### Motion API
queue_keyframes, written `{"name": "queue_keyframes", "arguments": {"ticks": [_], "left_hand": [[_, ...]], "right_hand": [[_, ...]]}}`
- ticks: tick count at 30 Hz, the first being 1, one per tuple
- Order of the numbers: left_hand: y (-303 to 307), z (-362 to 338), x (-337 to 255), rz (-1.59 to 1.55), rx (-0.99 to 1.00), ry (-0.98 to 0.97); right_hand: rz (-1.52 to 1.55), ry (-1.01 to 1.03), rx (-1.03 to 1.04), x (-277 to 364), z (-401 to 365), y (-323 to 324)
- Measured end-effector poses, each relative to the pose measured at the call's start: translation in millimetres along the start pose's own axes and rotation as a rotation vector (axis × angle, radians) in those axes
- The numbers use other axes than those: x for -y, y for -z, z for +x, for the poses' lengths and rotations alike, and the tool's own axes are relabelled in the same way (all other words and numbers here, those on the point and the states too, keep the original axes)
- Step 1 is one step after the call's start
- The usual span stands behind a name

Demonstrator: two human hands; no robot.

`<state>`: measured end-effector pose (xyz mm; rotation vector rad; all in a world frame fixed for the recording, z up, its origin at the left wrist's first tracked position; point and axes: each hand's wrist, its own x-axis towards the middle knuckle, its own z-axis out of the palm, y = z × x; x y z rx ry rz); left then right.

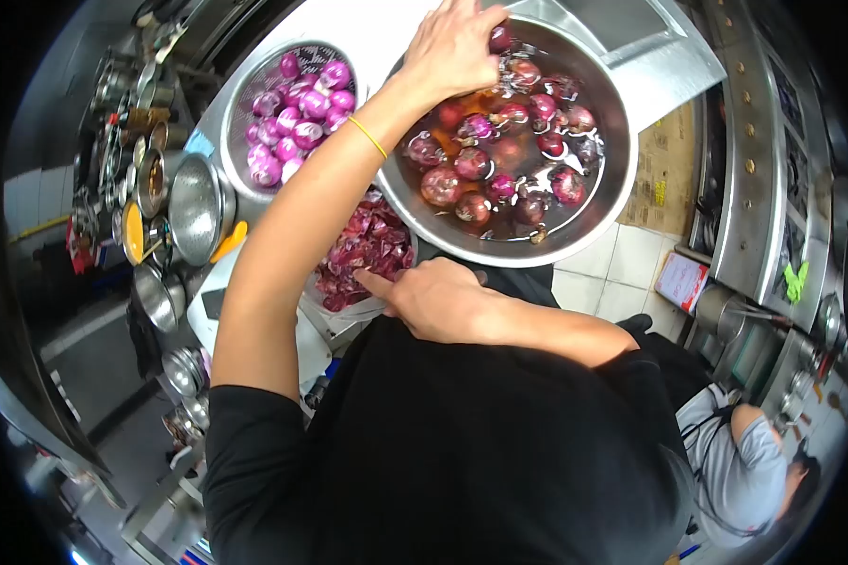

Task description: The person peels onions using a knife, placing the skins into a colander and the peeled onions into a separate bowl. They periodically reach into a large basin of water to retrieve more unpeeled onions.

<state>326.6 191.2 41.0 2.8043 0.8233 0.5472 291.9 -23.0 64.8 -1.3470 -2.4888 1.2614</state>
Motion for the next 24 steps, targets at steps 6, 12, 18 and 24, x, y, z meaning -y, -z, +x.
{"name": "queue_keyframes", "arguments": {"ticks": [6, 12, 18, 24], "left_hand": [[38.0, 9.4, -7.7, -0.414, -0.117, -0.224], [-35.0, -40.7, 3.5, -0.782, 0.084, 0.187], [-34.2, -51.5, -10.4, -0.601, 0.098, 0.285], [-30.0, -46.8, -13.0, -0.363, -0.012, 0.096]], "right_hand": [[-0.003, 0.038, 0.011, 3.6, 8.4, -0.9], [-0.024, 0.068, 0.068, 5.9, 9.4, -5.9], [-0.029, 0.083, 0.081, 9.0, 12.3, -9.5], [-0.052, 0.094, 0.074, 8.0, 13.0, -14.1]]}}
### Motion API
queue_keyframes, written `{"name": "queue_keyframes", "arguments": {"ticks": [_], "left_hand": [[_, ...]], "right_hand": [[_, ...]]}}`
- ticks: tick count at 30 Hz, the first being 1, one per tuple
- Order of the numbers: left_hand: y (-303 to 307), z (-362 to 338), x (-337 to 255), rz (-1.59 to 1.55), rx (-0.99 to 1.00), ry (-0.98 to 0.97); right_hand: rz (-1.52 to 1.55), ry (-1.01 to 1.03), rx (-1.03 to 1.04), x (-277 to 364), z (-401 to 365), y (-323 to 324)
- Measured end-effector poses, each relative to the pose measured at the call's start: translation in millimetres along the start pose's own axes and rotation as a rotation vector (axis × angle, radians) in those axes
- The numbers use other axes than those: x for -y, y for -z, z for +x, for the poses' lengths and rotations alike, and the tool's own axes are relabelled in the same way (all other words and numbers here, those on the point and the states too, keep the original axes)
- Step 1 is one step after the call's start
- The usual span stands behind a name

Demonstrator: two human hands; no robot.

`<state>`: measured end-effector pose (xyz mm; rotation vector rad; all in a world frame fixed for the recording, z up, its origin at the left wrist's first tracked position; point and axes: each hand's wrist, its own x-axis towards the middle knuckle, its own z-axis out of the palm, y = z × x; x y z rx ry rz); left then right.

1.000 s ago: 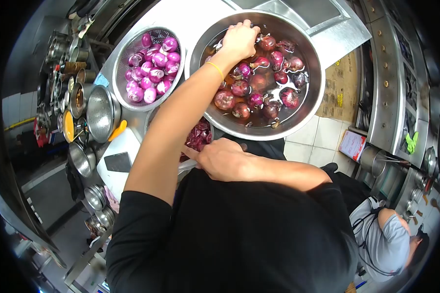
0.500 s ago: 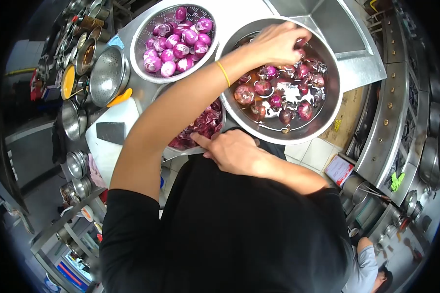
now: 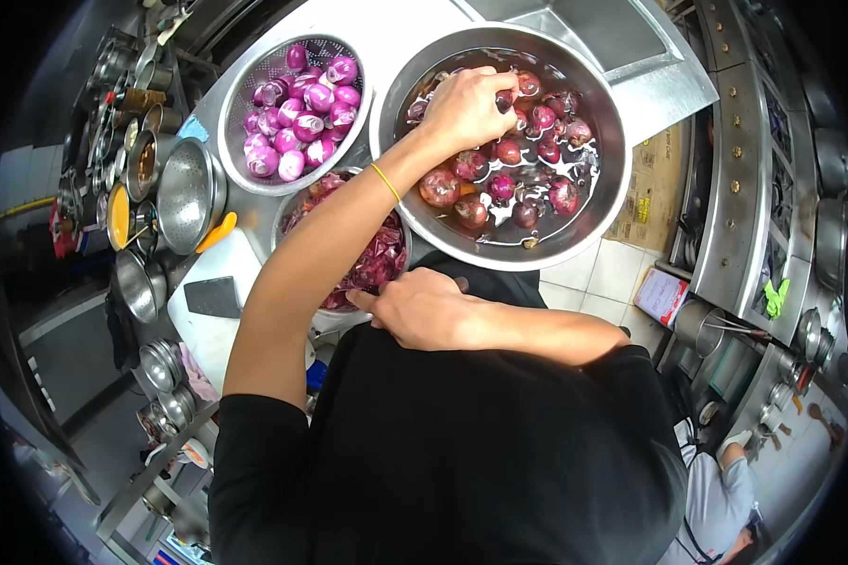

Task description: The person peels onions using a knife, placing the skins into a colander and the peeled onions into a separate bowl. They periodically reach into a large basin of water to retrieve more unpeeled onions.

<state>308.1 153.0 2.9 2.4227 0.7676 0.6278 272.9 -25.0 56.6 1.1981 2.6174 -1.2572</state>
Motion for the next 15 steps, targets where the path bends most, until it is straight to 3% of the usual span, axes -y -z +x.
{"name": "queue_keyframes", "arguments": {"ticks": [5, 7, 8, 9, 11, 12, 13, 15], "left_hand": [[56.0, 19.2, -26.7, -0.034, -0.152, -0.134], [96.3, 14.0, -55.1, -0.245, -0.090, -0.055], [121.3, 17.3, -47.9, -0.315, 0.214, 0.014], [120.7, 9.7, -30.0, -0.304, 0.192, 0.025], [94.5, -28.6, 18.4, -0.780, -0.026, 0.276], [90.1, -59.5, 33.4, -1.111, -0.145, 0.372], [89.3, -95.0, 43.6, -1.441, -0.264, 0.459], [93.9, -165.1, 48.3, -1.825, -0.317, 0.569]], "right_hand": [[-0.059, -0.048, 0.038, 5.5, -9.1, 8.0], [-0.091, -0.048, 0.037, 0.7, -15.5, 9.7], [-0.031, -0.042, -0.014, -5.8, -17.8, 8.4], [0.028, -0.032, -0.063, -11.6, -20.3, 9.5], [0.056, -0.183, -0.042, -9.3, -34.9, 37.5], [0.122, -0.036, -0.337, -27.7, -41.2, 26.4], [0.202, -0.061, -0.485, -34.2, -49.1, 28.0], [0.285, -0.058, -0.718, -48.3, -57.5, 34.5]]}}
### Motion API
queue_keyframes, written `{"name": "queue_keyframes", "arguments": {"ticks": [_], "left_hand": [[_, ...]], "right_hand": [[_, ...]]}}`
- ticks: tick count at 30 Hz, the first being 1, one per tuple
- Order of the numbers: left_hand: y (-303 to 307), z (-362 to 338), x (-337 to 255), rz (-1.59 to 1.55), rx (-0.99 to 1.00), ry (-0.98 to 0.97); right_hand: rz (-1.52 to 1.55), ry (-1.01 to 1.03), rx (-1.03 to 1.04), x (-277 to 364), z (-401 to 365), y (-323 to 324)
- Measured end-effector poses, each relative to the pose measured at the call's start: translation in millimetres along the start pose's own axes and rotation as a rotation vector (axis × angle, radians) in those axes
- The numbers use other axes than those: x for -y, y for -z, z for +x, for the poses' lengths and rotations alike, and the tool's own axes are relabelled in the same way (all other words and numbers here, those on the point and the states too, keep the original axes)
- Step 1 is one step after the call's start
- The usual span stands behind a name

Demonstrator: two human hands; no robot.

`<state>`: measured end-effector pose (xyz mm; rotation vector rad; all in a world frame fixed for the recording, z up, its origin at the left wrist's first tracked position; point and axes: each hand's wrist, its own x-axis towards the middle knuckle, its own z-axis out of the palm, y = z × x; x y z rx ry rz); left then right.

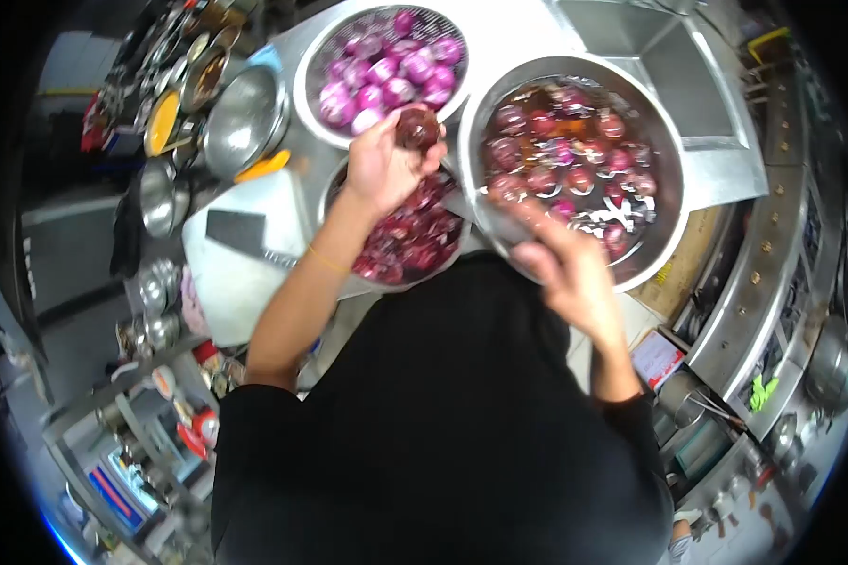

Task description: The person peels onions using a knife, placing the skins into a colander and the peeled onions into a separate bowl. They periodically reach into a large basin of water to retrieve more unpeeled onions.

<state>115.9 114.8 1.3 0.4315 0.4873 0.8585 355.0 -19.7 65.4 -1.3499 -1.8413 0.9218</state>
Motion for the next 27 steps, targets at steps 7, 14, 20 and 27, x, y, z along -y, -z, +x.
{"name": "queue_keyframes", "arguments": {"ticks": [7, 14, 20, 27], "left_hand": [[5.0, -104.9, 28.1, -0.250, -0.232, -0.156], [1.5, -131.9, 33.9, -0.215, -0.241, -0.379], [11.9, -134.4, 33.8, -0.124, -0.155, -0.422], [-12.3, -123.8, 42.0, 0.170, -0.284, -0.508]], "right_hand": [[0.173, 0.020, 0.125, 24.0, 36.0, -51.6], [0.258, 0.030, 0.311, 41.5, 56.4, -88.3], [0.247, -0.021, 0.358, 43.9, 56.2, -92.0], [0.433, -0.182, 0.249, 26.4, 44.3, -104.3]]}}
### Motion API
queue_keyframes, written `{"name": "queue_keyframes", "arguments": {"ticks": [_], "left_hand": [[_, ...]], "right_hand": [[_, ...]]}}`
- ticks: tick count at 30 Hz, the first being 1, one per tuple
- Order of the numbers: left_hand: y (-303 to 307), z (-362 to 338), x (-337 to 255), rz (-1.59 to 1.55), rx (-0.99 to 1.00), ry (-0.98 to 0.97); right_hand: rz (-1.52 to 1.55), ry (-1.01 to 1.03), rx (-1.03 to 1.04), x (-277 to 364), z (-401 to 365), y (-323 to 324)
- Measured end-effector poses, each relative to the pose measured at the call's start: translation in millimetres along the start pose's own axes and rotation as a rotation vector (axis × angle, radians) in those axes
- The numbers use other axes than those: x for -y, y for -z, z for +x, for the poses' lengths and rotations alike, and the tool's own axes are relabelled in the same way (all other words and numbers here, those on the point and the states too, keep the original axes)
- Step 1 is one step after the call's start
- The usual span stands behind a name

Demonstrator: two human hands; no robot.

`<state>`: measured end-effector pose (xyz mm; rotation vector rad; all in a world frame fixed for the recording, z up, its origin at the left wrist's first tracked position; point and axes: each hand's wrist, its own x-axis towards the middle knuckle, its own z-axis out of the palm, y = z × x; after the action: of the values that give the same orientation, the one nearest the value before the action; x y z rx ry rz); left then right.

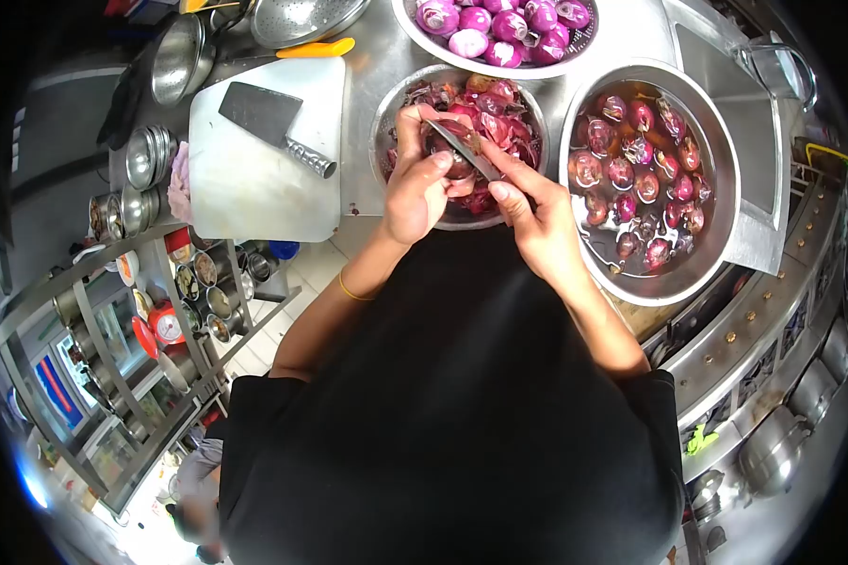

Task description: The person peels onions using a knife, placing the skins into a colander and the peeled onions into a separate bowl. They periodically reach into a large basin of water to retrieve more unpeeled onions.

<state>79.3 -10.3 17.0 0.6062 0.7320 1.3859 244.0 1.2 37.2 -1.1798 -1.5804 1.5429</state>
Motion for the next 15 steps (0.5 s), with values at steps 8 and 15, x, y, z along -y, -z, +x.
{"name": "queue_keyframes", "arguments": {"ticks": [8, 15], "left_hand": [[-4.0, 7.4, -19.9, -0.061, 0.101, 0.119], [-17.1, -3.9, -13.3, 0.113, 0.129, 0.055]], "right_hand": [[0.147, -0.202, 0.167, 17.8, -5.2, 21.0], [0.168, 0.025, 0.070, 4.8, -13.7, 12.4]]}}
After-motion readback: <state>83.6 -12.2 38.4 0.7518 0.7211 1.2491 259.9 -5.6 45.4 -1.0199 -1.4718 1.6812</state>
